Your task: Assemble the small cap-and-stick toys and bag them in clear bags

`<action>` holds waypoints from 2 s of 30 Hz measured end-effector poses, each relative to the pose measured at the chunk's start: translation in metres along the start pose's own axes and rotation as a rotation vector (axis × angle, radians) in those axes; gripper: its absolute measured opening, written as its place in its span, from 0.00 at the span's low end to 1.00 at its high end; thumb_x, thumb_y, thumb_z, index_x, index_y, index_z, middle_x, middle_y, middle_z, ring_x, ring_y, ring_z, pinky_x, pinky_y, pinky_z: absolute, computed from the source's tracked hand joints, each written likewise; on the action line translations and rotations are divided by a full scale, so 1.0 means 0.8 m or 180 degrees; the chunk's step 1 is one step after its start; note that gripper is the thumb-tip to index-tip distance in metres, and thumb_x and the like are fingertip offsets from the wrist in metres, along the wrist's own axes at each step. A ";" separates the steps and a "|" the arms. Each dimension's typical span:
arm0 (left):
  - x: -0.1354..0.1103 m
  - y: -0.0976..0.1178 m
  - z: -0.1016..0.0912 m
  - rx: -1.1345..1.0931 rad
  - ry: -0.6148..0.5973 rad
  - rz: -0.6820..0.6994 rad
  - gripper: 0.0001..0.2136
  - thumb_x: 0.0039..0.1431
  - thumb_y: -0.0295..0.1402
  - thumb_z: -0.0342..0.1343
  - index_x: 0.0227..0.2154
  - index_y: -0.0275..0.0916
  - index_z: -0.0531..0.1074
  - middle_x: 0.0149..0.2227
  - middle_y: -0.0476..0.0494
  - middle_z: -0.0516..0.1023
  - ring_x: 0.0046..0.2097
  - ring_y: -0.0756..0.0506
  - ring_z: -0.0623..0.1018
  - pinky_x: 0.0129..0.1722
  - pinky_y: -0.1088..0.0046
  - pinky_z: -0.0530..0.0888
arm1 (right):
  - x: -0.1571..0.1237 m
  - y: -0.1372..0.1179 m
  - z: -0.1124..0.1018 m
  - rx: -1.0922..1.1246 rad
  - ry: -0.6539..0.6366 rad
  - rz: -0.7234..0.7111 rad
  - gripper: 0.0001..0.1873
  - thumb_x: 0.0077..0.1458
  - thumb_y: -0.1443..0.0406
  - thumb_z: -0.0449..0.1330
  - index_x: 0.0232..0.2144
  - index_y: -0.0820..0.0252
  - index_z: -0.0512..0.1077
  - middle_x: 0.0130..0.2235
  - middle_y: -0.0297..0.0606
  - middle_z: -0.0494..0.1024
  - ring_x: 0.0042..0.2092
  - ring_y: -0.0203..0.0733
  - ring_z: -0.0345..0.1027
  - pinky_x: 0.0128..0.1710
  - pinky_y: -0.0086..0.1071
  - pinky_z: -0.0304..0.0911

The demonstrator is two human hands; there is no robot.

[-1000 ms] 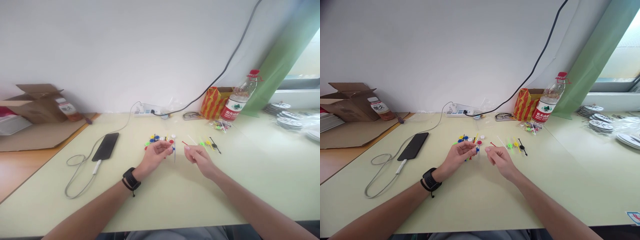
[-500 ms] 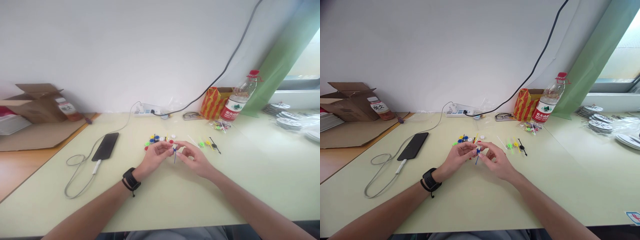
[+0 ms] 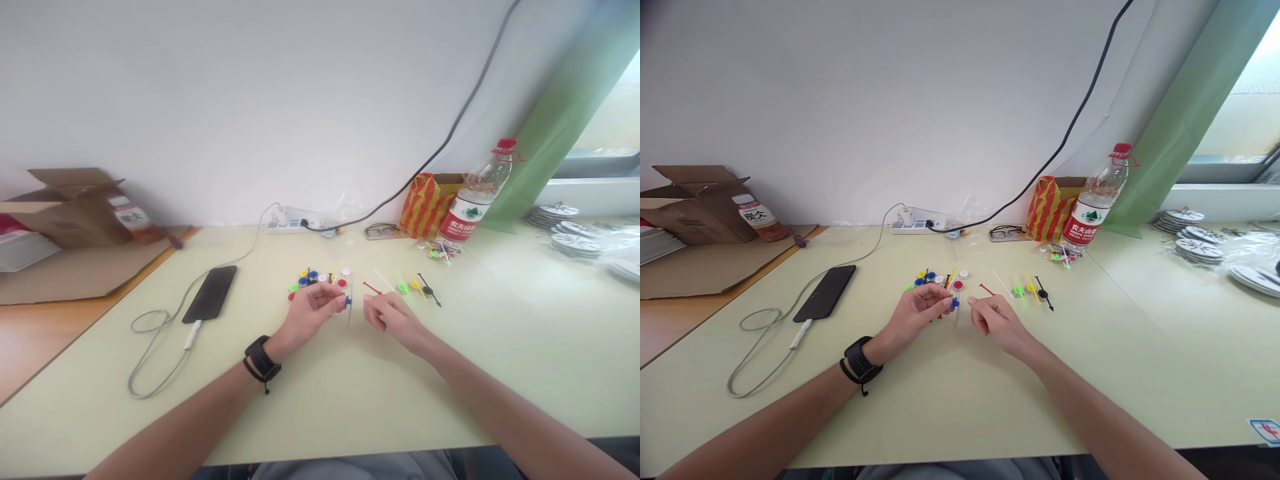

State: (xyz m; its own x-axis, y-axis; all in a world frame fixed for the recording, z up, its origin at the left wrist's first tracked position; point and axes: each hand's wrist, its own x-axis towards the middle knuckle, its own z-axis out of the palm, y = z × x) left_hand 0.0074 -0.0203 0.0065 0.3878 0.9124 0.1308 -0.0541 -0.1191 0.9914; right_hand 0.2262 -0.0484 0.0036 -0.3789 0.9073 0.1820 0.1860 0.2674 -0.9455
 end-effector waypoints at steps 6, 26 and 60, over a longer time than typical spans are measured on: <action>0.000 0.001 0.000 0.0028 -0.0003 0.0048 0.15 0.59 0.43 0.68 0.42 0.38 0.78 0.40 0.40 0.82 0.40 0.45 0.81 0.36 0.72 0.76 | 0.003 0.002 0.005 0.0273 0.0302 0.0068 0.20 0.63 0.49 0.62 0.29 0.57 0.67 0.29 0.32 0.70 0.29 0.36 0.62 0.29 0.32 0.61; 0.000 -0.003 0.002 -0.0223 -0.0084 0.0010 0.15 0.54 0.40 0.72 0.40 0.38 0.79 0.45 0.41 0.82 0.45 0.43 0.81 0.48 0.65 0.79 | -0.001 0.003 0.010 -0.0045 0.0612 -0.0168 0.39 0.63 0.58 0.62 0.71 0.46 0.50 0.39 0.34 0.75 0.30 0.36 0.68 0.33 0.35 0.68; -0.002 0.004 0.005 -0.0317 -0.0136 -0.0042 0.16 0.56 0.40 0.71 0.43 0.36 0.81 0.39 0.41 0.83 0.38 0.45 0.82 0.43 0.65 0.80 | -0.002 -0.003 0.010 0.0458 0.0621 -0.0015 0.28 0.63 0.54 0.63 0.62 0.47 0.63 0.43 0.34 0.76 0.31 0.35 0.70 0.36 0.35 0.70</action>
State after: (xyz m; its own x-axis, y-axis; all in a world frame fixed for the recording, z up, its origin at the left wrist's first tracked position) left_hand 0.0099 -0.0238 0.0098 0.4279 0.8958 0.1199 -0.1392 -0.0657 0.9881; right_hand 0.2188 -0.0529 0.0030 -0.1945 0.9554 0.2221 0.0482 0.2355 -0.9707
